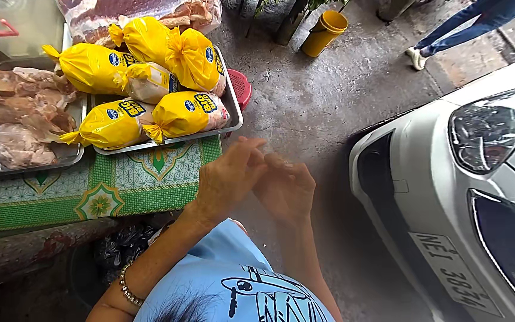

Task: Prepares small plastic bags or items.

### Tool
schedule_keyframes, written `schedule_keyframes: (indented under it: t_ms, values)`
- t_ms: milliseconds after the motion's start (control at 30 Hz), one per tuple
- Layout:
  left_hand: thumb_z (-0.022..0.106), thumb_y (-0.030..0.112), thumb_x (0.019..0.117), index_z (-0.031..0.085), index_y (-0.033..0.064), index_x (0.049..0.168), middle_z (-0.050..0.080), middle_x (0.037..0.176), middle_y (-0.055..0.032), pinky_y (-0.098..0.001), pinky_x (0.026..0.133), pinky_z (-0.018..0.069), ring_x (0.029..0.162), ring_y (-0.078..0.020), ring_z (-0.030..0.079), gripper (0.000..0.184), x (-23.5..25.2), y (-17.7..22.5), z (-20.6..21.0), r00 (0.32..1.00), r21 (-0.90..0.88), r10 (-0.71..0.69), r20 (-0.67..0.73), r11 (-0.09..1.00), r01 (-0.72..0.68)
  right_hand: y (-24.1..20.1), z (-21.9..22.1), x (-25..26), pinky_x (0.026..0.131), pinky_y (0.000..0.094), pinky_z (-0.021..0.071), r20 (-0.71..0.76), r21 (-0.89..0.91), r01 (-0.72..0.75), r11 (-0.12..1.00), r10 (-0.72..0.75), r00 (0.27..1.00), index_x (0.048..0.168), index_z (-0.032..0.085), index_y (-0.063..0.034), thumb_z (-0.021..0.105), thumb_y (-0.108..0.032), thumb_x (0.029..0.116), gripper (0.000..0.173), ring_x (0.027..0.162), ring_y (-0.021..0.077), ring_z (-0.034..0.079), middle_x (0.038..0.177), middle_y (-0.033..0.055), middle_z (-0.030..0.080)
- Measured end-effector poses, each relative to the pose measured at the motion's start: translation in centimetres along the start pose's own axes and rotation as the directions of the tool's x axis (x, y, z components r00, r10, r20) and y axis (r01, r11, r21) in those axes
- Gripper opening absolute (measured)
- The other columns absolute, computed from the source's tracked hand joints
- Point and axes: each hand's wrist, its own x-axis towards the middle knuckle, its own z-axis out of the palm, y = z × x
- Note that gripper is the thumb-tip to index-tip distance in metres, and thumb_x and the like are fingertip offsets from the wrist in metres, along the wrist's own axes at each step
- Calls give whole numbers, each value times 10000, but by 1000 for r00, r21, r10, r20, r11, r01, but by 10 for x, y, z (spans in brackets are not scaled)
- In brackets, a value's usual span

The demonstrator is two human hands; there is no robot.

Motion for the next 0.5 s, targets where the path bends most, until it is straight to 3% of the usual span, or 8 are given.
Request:
schedule_keyframes:
  t_ms: [100,200,333,500]
  values:
    - [690,124,960,728,19,1147,738,1033,-90,-286,687,589,836,-143,707,218,-1,0,2,997,-15,62,-34,998,-63,2,1,0,967,366,557,2,-95,3,995,-3,1000,1009,766,-82,666,-257,900,229,1212,186,649,1366,88,657]
    - [677,62,957,767,3,1065,758,1025,-117,-283,790,610,929,-162,739,152,-3,-2,5,991,-33,108,-74,993,-111,2,2,1,936,341,552,4,-205,18,979,-17,1000,1017,758,-69,612,-277,937,266,1238,180,630,1479,90,577]
    - [688,44,938,771,-16,1032,767,1006,-132,-283,804,611,925,-182,750,139,-1,-4,7,984,-14,158,-78,987,-160,-2,1,-2,918,334,554,-28,-315,22,949,-33,999,1043,757,-105,574,-306,955,286,1262,169,613,1512,60,550]
    - [660,60,963,758,-19,1044,763,999,-133,-289,822,607,934,-188,748,150,3,-5,11,982,-24,186,-18,982,-187,-6,-3,-6,900,316,562,-113,-447,89,890,-155,981,1014,760,-116,567,-254,964,243,1203,147,641,1470,52,587]
